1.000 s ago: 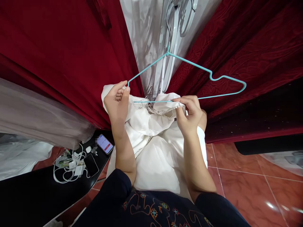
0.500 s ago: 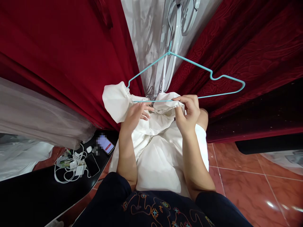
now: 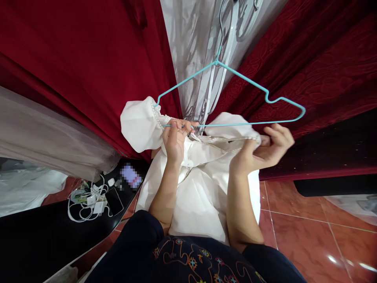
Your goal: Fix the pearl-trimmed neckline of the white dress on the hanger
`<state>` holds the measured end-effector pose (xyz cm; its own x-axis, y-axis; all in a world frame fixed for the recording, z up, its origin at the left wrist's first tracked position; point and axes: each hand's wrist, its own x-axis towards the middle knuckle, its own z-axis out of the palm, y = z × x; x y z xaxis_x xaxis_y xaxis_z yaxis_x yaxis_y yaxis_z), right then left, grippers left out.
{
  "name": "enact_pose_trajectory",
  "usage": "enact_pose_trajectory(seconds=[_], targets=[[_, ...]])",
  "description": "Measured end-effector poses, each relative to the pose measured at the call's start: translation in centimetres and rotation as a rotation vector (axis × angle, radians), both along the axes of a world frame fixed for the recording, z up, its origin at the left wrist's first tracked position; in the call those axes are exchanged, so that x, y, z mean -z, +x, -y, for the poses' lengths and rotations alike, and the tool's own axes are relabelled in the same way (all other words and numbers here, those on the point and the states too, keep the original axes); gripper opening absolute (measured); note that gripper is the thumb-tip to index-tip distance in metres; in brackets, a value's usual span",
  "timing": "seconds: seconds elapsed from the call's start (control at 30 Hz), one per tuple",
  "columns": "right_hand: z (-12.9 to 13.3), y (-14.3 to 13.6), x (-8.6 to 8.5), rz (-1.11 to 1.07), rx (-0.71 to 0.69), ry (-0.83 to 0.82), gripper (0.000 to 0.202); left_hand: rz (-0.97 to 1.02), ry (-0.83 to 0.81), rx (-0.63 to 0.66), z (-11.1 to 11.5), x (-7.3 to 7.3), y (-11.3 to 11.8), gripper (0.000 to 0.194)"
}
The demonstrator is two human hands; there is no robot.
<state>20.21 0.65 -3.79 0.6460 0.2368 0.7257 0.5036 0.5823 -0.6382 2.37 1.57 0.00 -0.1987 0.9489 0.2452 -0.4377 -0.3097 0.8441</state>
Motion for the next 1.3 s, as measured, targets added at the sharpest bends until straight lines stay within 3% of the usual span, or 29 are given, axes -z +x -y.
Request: enact_pose_trajectory(seconds=[0.07, 0.17, 0.27, 0.37, 0.53, 0.63, 0.87, 1.03, 1.17, 1.3], targets=[[-0.5, 2.4, 0.4, -0.077, 0.09, 0.059, 0.027, -0.03, 0.016, -0.007, -0.2, -0.1, -0.6, 0.061], [-1.5, 7.1, 0.2, -0.067, 0.095, 0.035, 0.021, -0.031, 0.029, -0.004, -0.4, -0.1, -1.1, 0.059], [-2.3, 11.0, -1.4, -0.008, 0.092, -0.02, 0.025, -0.012, 0.049, 0.019, -0.4, 0.0, -1.4, 0.055], [-3.0, 12.2, -3.9, 0.052, 0.039, -0.12, 0.03, -0.023, 0.056, 0.023, -0.4, 0.0, -1.7, 0.054], [-3.8, 10.6, -6.8, 0.123, -0.007, -0.182, 0.026, -0.045, 0.04, -0.006, -0.3, -0.2, -2.2, 0.056], [-3.9, 9.4, -7.4, 0.117, -0.022, -0.247, 0.022, -0.028, 0.048, -0.004, -0.4, -0.2, -2.0, 0.055], [-3.5, 5.1, -8.1, 0.075, -0.236, -0.268, 0.018, 0.039, 0.053, 0.0, -0.5, -0.2, -1.2, 0.053], [-4.2, 3.3, -7.7, 0.074, -0.301, -0.3, 0.019, 0.039, 0.045, -0.011, -0.4, -0.3, -1.0, 0.051], [-2.8, 2.5, -6.8, 0.071, -0.358, -0.284, 0.025, 0.042, 0.059, -0.006, -0.5, -0.2, -1.2, 0.051], [0.3, -0.1, -6.0, -0.011, -0.221, -0.165, 0.029, 0.019, 0.037, -0.012, -0.6, 0.0, -1.1, 0.052]])
